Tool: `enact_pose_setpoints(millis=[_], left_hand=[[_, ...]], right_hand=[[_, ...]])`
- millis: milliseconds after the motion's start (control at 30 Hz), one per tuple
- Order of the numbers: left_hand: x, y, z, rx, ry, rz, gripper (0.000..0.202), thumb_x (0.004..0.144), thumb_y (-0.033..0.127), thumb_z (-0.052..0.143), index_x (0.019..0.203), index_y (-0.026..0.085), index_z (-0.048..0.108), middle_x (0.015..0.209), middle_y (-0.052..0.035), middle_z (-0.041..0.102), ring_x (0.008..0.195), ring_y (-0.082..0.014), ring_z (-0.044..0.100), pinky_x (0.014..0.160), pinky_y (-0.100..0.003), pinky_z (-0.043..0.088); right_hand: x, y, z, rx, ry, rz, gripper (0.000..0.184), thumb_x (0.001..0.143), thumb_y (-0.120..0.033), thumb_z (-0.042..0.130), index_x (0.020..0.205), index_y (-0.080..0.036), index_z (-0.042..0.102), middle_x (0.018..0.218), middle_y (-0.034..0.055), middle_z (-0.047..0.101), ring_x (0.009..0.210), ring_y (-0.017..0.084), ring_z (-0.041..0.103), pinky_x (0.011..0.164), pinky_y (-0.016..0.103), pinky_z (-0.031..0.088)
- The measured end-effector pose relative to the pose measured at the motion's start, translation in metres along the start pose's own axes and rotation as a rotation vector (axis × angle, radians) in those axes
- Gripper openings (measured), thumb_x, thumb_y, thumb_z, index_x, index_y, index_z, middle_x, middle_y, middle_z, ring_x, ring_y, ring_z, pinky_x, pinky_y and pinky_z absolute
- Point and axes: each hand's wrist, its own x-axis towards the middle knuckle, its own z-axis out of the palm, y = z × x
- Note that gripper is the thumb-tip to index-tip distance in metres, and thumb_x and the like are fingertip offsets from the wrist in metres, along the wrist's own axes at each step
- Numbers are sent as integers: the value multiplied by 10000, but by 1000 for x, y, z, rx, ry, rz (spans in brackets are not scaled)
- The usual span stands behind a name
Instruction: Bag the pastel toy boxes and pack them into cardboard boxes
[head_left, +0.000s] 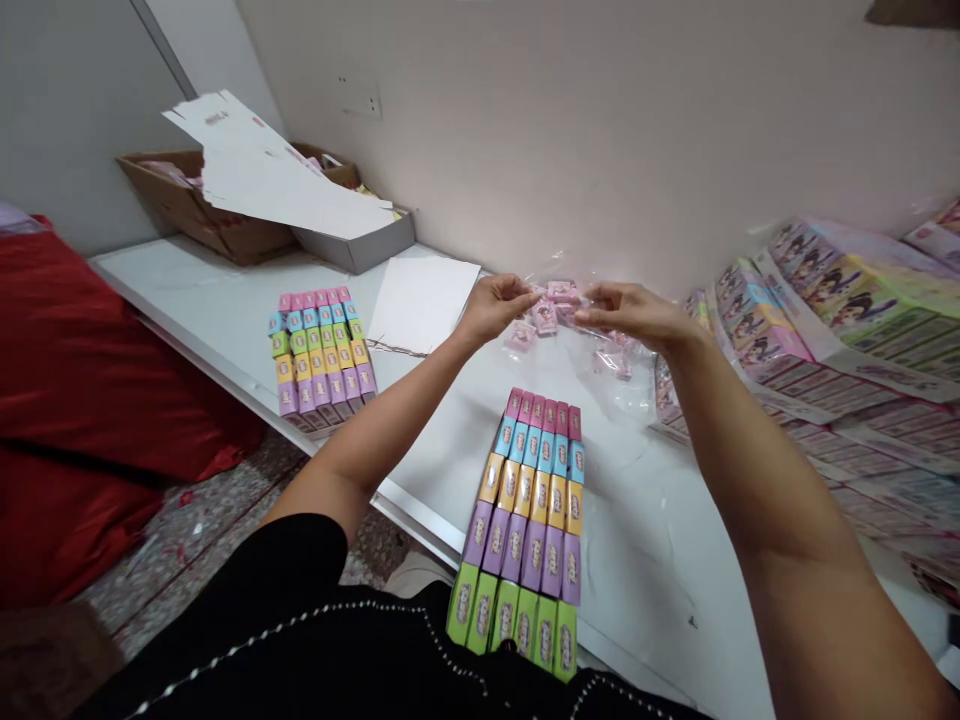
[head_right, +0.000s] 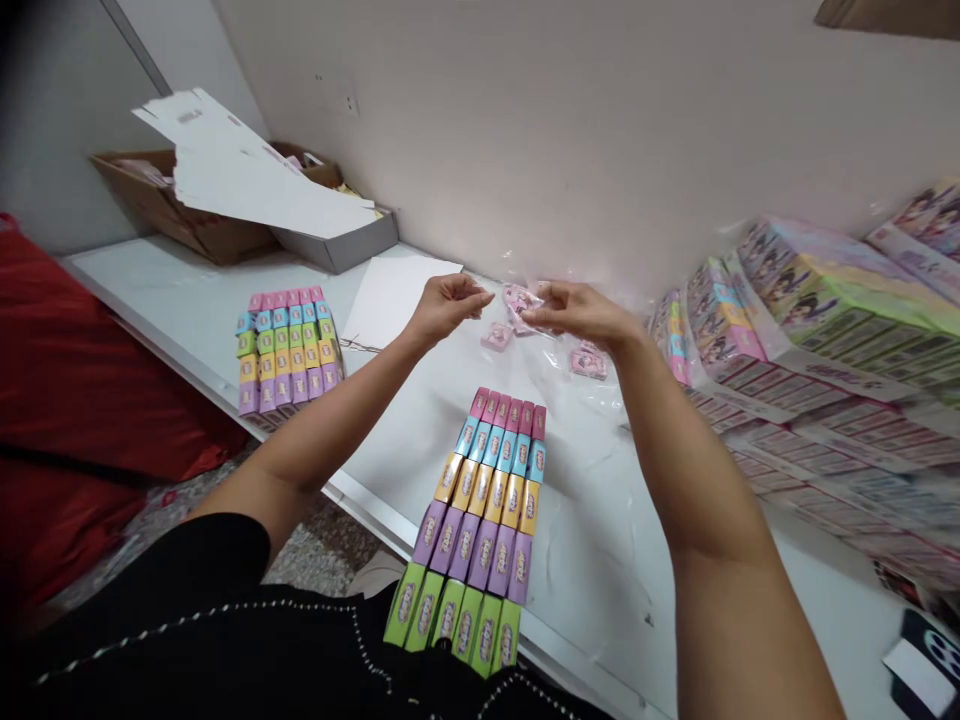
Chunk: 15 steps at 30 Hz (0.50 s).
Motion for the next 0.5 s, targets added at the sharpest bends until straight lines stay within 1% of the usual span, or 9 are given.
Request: enact_pose_setpoints(millis=[67, 100, 200, 300, 333, 367, 433, 467, 500], left_hand=[[-3, -4, -6, 64, -1, 29, 342, 711, 393, 804, 665, 158, 559, 635, 26, 553, 613, -86, 503, 594, -224, 406], [-4, -6, -10, 99, -19, 38, 327, 702, 373, 809, 673, 162, 561, 662, 23, 563, 641, -91, 507, 612, -225, 405], [-5, -9, -20, 198, -78, 5, 330, 708, 376, 797, 678, 172, 539, 714, 12, 582, 690, -110, 519, 645, -239, 410], [-1, -9, -30, 337, -90, -39, 349, 720, 424, 785, 707, 178, 537, 740, -2, 601, 711, -133, 541, 663, -264, 426], [0, -7, -31, 403, -49, -22, 364, 711, 449, 795, 740, 180, 550, 777, -13, 618, 748, -148, 559, 684, -276, 439], [-1, -3, -32, 476, 26, 15, 393, 697, 482, 807, 787, 183, 568, 834, -30, 636, 805, -168, 577, 713, -290, 452], [-9, 7, -26, 602, 216, 128, 474, 685, 559, 809, 889, 188, 596, 950, -66, 654, 928, -205, 590, 787, -321, 472], [-16, 14, -21, 639, 273, 185, 510, 686, 596, 798, 923, 188, 606, 978, -77, 657, 958, -215, 591, 816, -333, 476], [-25, 19, -13, 654, 274, 225, 545, 681, 630, 788, 947, 185, 617, 986, -84, 663, 966, -221, 598, 834, -342, 481]], right_hand=[[-6, 16, -5, 25, -22, 49, 429, 603, -489, 888, 726, -141, 669, 649, -7, 605, 605, 91, 545, 557, 219, 425], [-7, 22, -6, 49, 7, 58, 421, 610, -483, 881, 707, -141, 656, 646, -9, 602, 606, 89, 550, 563, 217, 433], [-7, 28, -10, 149, 214, 62, 373, 617, -399, 879, 694, -149, 613, 607, -32, 570, 555, 77, 548, 509, 192, 424], [-3, 22, -14, 214, 317, 91, 311, 660, -293, 849, 694, -163, 568, 546, -55, 527, 460, 67, 504, 413, 169, 375], [-2, 19, -14, 228, 336, 98, 288, 681, -265, 828, 694, -166, 558, 534, -58, 522, 430, 64, 484, 387, 167, 362], [0, 16, -13, 250, 363, 105, 261, 704, -243, 802, 698, -167, 552, 532, -56, 528, 409, 63, 472, 368, 167, 360], [4, 11, -8, 351, 445, 123, 205, 750, -215, 737, 713, -171, 540, 553, -43, 560, 414, 74, 505, 368, 170, 400], [6, 8, -3, 428, 488, 127, 185, 767, -210, 706, 720, -176, 530, 575, -35, 581, 447, 84, 550, 394, 173, 444], [8, 6, 4, 512, 519, 121, 176, 780, -212, 681, 726, -184, 516, 599, -30, 600, 503, 96, 602, 440, 177, 493]])
